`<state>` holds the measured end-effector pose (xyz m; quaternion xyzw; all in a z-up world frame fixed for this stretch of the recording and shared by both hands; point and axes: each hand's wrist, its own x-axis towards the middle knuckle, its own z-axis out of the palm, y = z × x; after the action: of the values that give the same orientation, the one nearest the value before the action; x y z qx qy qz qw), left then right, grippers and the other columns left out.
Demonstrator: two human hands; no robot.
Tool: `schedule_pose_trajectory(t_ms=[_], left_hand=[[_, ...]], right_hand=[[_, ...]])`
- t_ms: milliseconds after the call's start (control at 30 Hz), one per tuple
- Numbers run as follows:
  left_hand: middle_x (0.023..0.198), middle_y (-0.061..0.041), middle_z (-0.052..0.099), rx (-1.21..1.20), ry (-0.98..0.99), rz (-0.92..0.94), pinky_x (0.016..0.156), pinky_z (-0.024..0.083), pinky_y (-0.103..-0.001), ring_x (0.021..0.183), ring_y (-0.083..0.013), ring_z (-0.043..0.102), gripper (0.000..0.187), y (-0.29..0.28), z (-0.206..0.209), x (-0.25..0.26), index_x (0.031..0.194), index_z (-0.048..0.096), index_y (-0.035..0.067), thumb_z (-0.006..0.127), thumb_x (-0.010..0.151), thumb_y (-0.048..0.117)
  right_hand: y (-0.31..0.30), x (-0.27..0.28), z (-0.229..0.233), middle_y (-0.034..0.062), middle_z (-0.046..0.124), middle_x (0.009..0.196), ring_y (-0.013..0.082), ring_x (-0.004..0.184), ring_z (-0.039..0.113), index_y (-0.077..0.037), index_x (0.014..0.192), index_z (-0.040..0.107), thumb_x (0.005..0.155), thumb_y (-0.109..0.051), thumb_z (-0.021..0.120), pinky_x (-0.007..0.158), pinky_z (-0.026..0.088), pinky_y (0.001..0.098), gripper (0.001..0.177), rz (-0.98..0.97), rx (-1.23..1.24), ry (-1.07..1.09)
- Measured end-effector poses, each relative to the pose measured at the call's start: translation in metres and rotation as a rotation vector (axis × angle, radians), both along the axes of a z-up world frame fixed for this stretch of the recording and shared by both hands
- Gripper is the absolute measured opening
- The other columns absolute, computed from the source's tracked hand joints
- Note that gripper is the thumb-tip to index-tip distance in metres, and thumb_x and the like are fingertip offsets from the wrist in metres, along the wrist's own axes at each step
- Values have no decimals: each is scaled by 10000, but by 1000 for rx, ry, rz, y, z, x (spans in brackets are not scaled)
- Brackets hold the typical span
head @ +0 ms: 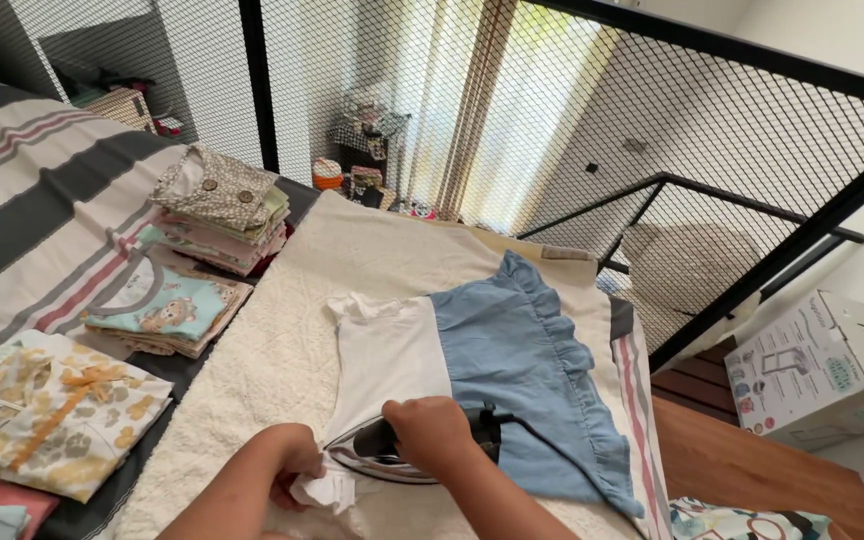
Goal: The person irons a small blue and white garment on a bed using a handheld iron. They smooth the fabric, press different sections, fold the garment, and place it on a stack of folded clothes.
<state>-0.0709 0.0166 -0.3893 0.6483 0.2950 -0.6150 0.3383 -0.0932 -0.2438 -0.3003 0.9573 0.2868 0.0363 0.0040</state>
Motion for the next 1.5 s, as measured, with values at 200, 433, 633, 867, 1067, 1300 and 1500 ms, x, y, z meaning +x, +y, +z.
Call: schedule_pose_trajectory(t_ms=[200, 433, 633, 867, 1067, 1300, 1500], left_hand=[[922, -178, 794, 92, -225, -219, 605, 662, -439, 714, -323, 779, 312, -2, 15, -2, 1118, 582, 31, 667, 1064, 327], [1006, -78, 813, 212, -132, -557, 743, 625, -379, 790, -216, 780, 417, -9, -10, 17, 1131, 636, 48, 583, 1086, 460], [1222, -46, 710, 288, -471, -794, 881, 540, -362, 1058, -234, 677, 390, -13, -4, 9, 1246, 651, 131, 711, 956, 385], [1233, -263, 654, 86, -281, 75, 550, 678, -483, 862, -439, 750, 293, -31, 92, -24, 1298, 525, 52, 544, 1062, 225], [832, -236, 780, -113, -294, 346, 520, 617, -389, 648, -261, 756, 134, -17, 27, -11, 1181, 510, 54, 509, 1076, 137], [672, -52, 634, -58, -262, 263, 456, 488, -285, 513, -141, 574, 202, -20, 52, -20, 940, 592, 67, 471, 1086, 135], [705, -78, 654, -37, -257, 203, 449, 518, -312, 502, -168, 590, 133, -12, 23, -12, 1050, 572, 80, 482, 1094, 167]], right_hand=[[19, 6, -34, 23, 622, 566, 292, 483, 645, -183, 739, 530, 737, -102, 649, 405, 456, 427, 144, -152, 88, -296], [-51, 4, -39, -26, 678, 591, 227, 481, 688, -261, 820, 608, 832, -205, 631, 357, 484, 387, 62, -130, -134, -370], [-201, 0, 15, 42, 701, 677, 270, 585, 714, -161, 956, 580, 1015, -124, 551, 439, 540, 403, 76, -677, -137, -110], [-216, 8, 7, 93, 707, 1097, 369, 857, 716, -163, 1358, 413, 906, -318, 686, 642, 534, 494, 550, -701, -76, 64], [-104, -45, 17, 96, 574, 1172, 326, 1168, 545, -158, 1205, 568, 757, -397, 727, 998, 376, 473, 532, -164, 407, -546], [21, -76, -52, 25, 632, 876, 256, 820, 611, -187, 948, 659, 871, -279, 745, 665, 460, 419, 147, -236, 592, 157], [2, -59, -50, -30, 671, 840, 147, 773, 611, -200, 882, 697, 841, -139, 704, 698, 461, 311, 73, -353, 889, 377]])
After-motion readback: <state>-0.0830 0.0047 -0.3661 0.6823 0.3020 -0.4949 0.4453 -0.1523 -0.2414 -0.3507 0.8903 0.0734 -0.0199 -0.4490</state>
